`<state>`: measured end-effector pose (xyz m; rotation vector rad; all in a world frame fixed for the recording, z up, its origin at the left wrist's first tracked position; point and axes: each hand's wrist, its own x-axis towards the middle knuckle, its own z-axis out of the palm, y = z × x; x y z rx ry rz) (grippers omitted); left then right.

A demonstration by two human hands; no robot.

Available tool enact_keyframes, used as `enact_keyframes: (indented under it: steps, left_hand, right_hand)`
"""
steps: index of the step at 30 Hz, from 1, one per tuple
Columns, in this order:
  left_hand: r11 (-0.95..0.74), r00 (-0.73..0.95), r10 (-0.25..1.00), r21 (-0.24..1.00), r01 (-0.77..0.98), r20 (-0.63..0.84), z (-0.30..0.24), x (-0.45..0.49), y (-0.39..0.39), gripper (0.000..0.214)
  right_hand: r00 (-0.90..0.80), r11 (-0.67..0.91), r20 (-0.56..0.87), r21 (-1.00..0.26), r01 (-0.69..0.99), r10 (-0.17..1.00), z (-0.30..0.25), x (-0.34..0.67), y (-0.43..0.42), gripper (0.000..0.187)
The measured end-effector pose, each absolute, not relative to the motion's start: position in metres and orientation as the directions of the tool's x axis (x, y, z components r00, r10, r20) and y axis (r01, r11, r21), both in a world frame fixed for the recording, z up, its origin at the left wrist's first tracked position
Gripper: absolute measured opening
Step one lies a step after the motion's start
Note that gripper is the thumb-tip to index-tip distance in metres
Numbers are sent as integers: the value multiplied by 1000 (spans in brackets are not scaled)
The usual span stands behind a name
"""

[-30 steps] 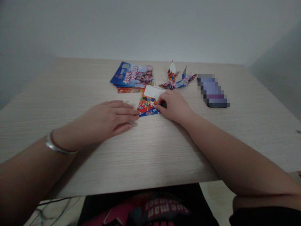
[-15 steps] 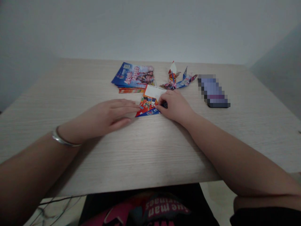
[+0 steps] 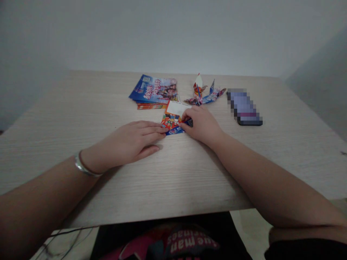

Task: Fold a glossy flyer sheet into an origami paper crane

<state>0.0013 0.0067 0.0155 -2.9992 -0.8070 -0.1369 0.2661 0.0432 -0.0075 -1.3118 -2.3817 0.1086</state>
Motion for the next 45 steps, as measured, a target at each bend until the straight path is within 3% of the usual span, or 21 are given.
enact_keyframes:
  steps: [5, 11, 16, 26, 35, 45]
  left_hand:
    - [-854, 855, 513, -55, 518, 80, 17, 5, 5, 39]
    - [-852, 853, 517, -57, 521, 73, 19, 7, 4, 39]
    - [-845, 846, 530, -43, 532, 61, 20, 7, 4, 38]
    - [-852, 854, 514, -71, 519, 82, 19, 5, 3, 38]
    - [-841, 844, 535, -68, 537, 43, 23, 5, 2, 39]
    - [-810, 816, 577, -94, 578, 44, 28, 0, 3, 42]
  right_hand:
    - [-554, 650, 414, -131, 749, 722, 3, 262, 35, 15]
    - [-794, 837, 283, -61, 544, 538, 5, 256, 25, 27]
    - [-797, 831, 248, -70, 552, 551, 3, 257, 26, 32]
    - [-846, 854, 208, 75, 515, 491, 16, 263, 24, 29]
    - [-850, 845, 78, 95, 527, 521, 35, 287, 28, 23]
    - [-788, 789, 29, -22, 614, 615, 43, 313, 35, 24]
